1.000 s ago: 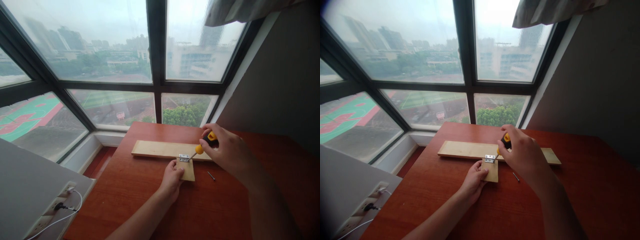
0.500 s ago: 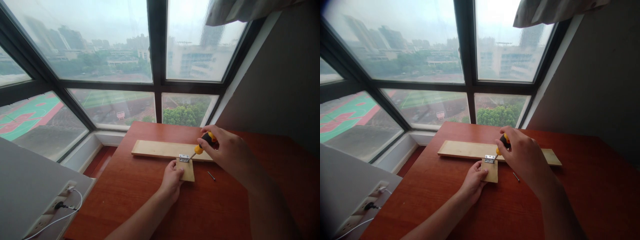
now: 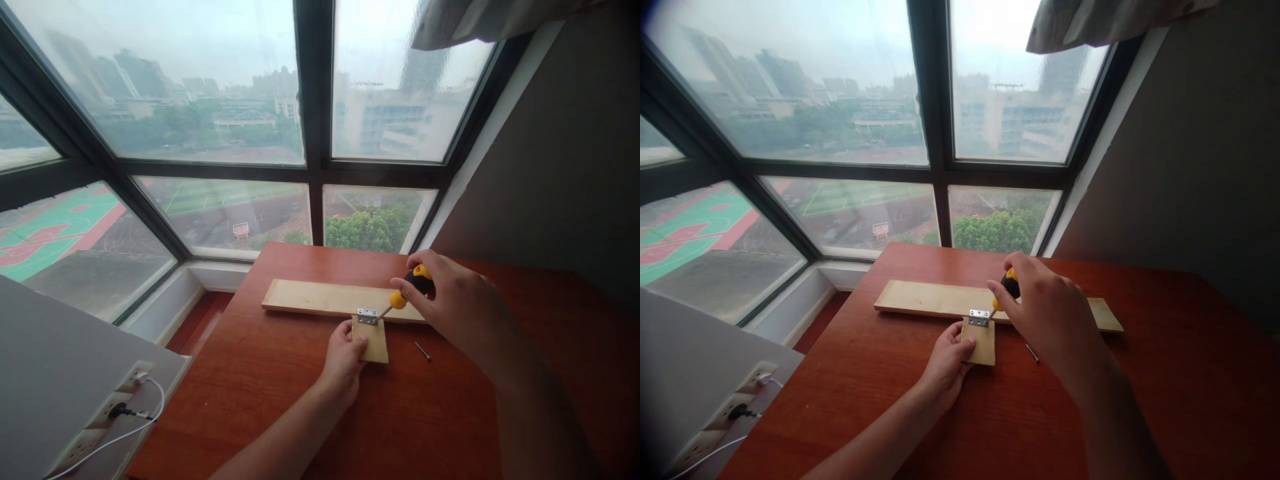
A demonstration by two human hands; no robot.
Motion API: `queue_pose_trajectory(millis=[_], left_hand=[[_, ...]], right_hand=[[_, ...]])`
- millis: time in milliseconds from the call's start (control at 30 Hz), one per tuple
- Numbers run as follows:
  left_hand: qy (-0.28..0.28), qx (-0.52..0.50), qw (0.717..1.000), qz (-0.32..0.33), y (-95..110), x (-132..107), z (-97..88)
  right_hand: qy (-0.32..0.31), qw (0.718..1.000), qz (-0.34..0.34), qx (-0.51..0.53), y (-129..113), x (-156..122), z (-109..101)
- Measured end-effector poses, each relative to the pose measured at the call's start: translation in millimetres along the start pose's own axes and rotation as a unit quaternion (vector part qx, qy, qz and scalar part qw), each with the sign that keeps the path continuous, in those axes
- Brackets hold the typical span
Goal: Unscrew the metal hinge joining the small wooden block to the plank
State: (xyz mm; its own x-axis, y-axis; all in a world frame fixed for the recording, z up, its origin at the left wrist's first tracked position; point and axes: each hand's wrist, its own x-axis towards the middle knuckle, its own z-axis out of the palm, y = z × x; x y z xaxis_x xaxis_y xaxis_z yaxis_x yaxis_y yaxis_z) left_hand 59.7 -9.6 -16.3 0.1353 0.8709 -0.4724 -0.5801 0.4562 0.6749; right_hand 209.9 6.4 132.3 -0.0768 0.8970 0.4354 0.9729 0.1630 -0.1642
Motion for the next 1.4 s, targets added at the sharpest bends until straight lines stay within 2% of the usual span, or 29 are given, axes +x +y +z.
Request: queue_pose_trajectory(millis=[233, 467, 700, 933, 1033, 1200, 1400], left_hand=[[-0.004, -0.010, 1.000, -0.003, -0.7, 1.0, -1.2], [0.003, -0.003, 1.000, -0.008, 0.7, 1.0, -0.2], [-0.001, -0.004, 1.000, -0.009, -0.6, 1.4, -1.7], [0.003, -0.006, 1.000, -0.016, -0.4, 1.5, -1.6], [0.005, -0.009, 1.000, -0.017, -0.2, 1.2, -1.1], [0.005, -0.009, 1.000, -0.012, -0.1, 0.5, -0.6], [0.003, -0.007, 1.000, -0.015, 1.3, -0.2, -0.1]], right_hand=[[-0.066, 0.994, -0.034, 0.081, 2.3, -3.7, -8.3], [-0.038, 0.999, 0.013, 0.019, 4.7, -0.8, -4.6], [-0.086, 0.989, -0.046, 0.114, 3.7, -3.8, -11.0], [-0.034, 0.999, -0.004, 0.029, 3.0, -1.0, -5.3], [-0.028, 0.997, -0.018, 0.064, 3.0, 0.0, -3.7], [-0.057, 0.989, -0.067, 0.120, 2.9, -2.8, -7.6], [-0.035, 0.998, -0.015, 0.059, 1.2, -1.8, -5.8]])
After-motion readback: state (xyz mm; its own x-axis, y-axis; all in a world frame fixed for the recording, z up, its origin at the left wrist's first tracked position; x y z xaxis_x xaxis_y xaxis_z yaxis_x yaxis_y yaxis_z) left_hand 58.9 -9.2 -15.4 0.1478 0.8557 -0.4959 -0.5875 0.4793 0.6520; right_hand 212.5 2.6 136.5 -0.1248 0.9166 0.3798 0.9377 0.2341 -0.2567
